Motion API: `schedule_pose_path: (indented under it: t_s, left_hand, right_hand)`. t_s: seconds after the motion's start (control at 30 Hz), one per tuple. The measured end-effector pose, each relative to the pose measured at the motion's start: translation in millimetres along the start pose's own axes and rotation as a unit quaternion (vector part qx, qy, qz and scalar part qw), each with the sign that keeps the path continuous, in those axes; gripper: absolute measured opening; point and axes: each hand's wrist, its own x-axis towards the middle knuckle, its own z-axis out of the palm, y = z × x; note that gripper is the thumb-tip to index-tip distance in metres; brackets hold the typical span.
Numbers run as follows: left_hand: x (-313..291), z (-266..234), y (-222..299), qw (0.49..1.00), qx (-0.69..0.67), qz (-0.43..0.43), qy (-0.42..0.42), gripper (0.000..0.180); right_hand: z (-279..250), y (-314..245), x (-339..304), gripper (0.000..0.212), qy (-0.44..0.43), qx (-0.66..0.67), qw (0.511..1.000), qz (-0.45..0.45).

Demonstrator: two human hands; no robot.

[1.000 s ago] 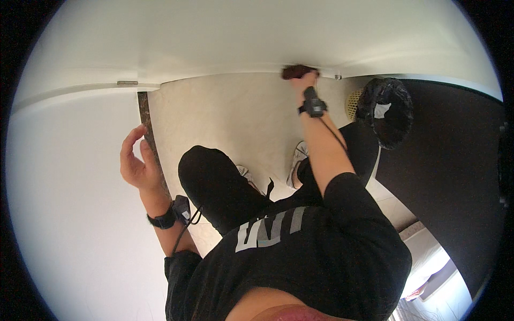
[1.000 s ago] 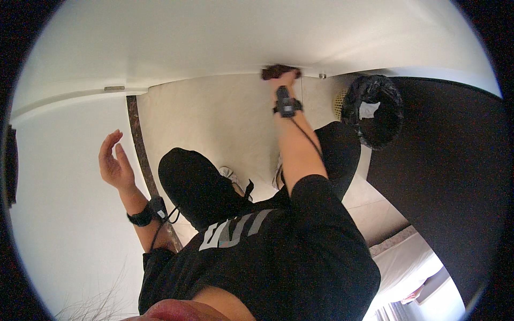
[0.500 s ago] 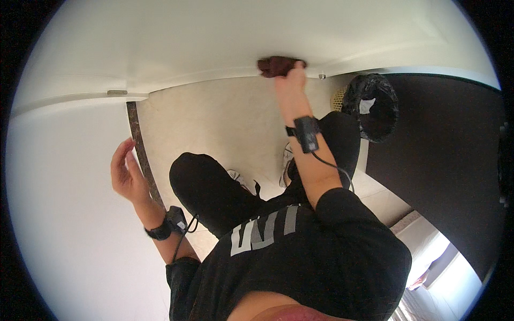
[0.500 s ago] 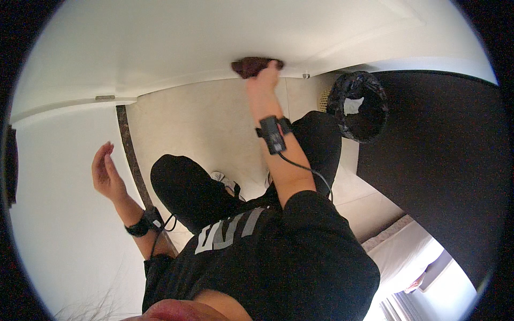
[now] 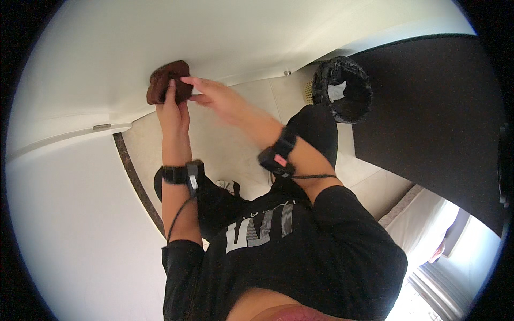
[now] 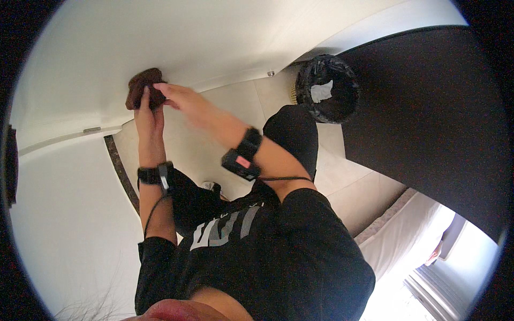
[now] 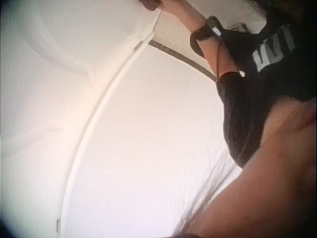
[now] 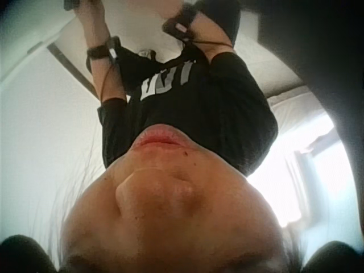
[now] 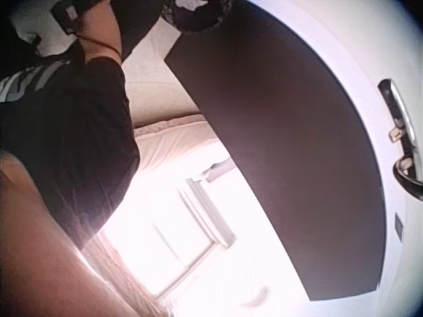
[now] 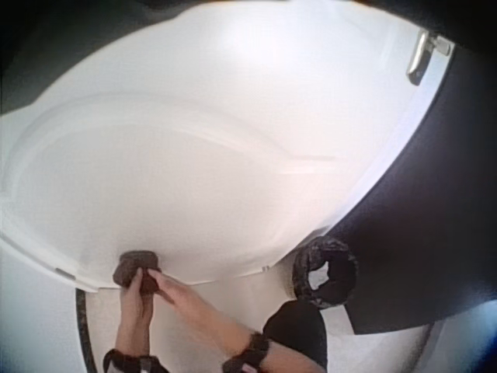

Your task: The person wipes various furniture surfaces in a bedroom using a cloth, including the exterior of a wardrobe, a wooden shelf inside the wardrobe, a bedside table, the inside of a drawer, the side of the wardrobe, and a door.

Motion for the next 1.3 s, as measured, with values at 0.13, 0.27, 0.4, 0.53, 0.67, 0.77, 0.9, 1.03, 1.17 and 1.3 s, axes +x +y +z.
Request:
schedule_pose_path:
  t_s: [0.13,0.27,0.4,0.53,0.67,0.77,0.9,1.03,1.17,1.3]
  left_hand:
    - [28.9,-28.8,-26.4,0.956,-0.224,0.049,0.183,0.038]
    - [61.1,-91.1,-26.0,0.916,-0.236,0.117,0.302,0.036]
    - [85.9,-174.1,-20.6,0.943,-0.030,0.128,0.305,0.037]
    - [82.1,-140.8,-48.7,0.880,-0.093,0.089,0.457,0.035]
    - [78.8,-101.4,-104.6,0.941,0.073,0.015,0.330,0.043]
    - [73.7,-40.9,-149.4,0.934,-0.111,0.013,0.340,0.055]
    - [81.0,-86.3,-136.2,0.929,0.064,0.163,0.325,0.030]
    - [95.7,-155.2,-36.9,0.831,-0.215,0.244,0.452,0.037]
    - [97.0,-182.4,37.9,0.823,-0.158,0.372,0.400,0.035]
    - [100.0,-209.8,35.0,0.835,-0.046,0.273,0.476,0.055]
  right_hand:
    - [-107.2,-80.6,-64.8,0.035,0.121,-0.233,0.961,-0.085]
    - [-199.3,-199.5,-143.3,0.024,0.483,-0.175,0.793,-0.328]
    - [-211.9,-257.1,-158.5,0.063,0.403,-0.250,0.790,-0.388]
    - [-202.3,-253.4,-133.7,0.071,0.343,-0.236,0.840,-0.348]
    - [-192.4,-243.2,-109.4,0.061,0.446,-0.251,0.784,-0.351]
    - [-201.8,-237.7,-101.3,0.053,0.494,-0.276,0.726,-0.390]
    - [-181.3,-234.0,-86.0,0.053,0.459,-0.241,0.751,-0.408]
    - [-192.2,-232.0,-87.7,0.056,0.425,-0.268,0.775,-0.383]
    - [-185.8,-240.1,-101.8,0.055,0.401,-0.325,0.765,-0.384]
    - [-205.1,-241.4,-107.1,0.054,0.394,-0.312,0.779,-0.375]
